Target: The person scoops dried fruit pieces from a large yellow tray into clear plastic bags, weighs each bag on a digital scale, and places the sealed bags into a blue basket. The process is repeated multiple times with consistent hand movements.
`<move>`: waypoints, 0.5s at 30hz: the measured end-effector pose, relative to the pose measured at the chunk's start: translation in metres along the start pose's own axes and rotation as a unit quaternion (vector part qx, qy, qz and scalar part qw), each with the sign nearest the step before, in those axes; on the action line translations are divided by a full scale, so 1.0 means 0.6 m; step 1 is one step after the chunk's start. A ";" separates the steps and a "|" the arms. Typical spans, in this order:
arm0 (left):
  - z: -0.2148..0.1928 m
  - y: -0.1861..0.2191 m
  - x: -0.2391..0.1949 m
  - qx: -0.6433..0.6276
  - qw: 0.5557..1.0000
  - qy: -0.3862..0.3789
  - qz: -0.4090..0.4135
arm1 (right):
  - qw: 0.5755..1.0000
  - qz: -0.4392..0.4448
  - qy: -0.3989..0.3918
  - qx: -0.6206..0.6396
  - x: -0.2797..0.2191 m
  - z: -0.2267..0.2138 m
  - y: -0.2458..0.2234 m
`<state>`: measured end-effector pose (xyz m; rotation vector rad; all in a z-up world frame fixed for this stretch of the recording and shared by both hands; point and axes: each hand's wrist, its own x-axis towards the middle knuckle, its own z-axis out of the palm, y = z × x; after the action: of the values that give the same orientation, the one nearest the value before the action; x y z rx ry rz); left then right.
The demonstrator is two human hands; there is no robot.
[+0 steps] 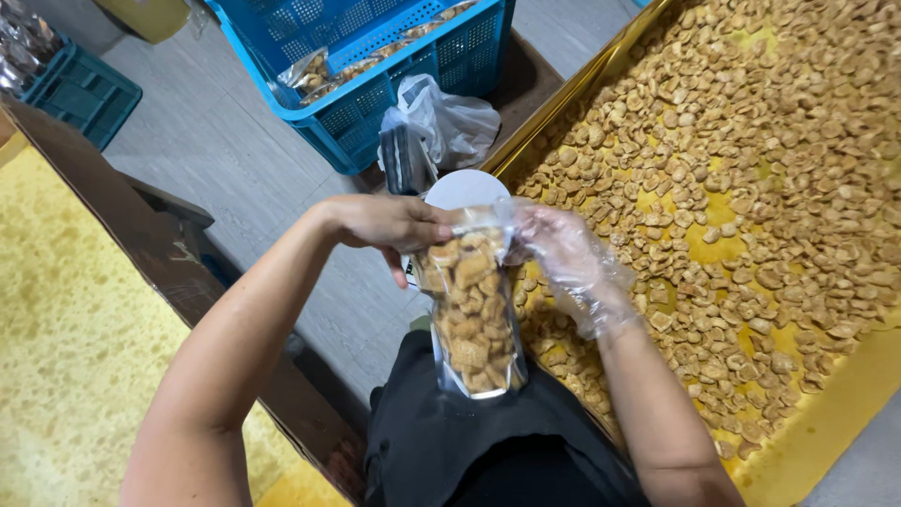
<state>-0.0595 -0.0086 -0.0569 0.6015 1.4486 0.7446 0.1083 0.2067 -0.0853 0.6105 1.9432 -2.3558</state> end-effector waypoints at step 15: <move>-0.536 -0.126 -0.086 0.306 0.705 0.585 0.257 | 0.971 -0.057 -0.049 0.229 0.310 0.112 0.056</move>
<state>-0.3720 -0.1206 -0.0966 1.1819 2.8514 1.1826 -0.0734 0.1771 -0.1655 0.3908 1.4327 -2.8679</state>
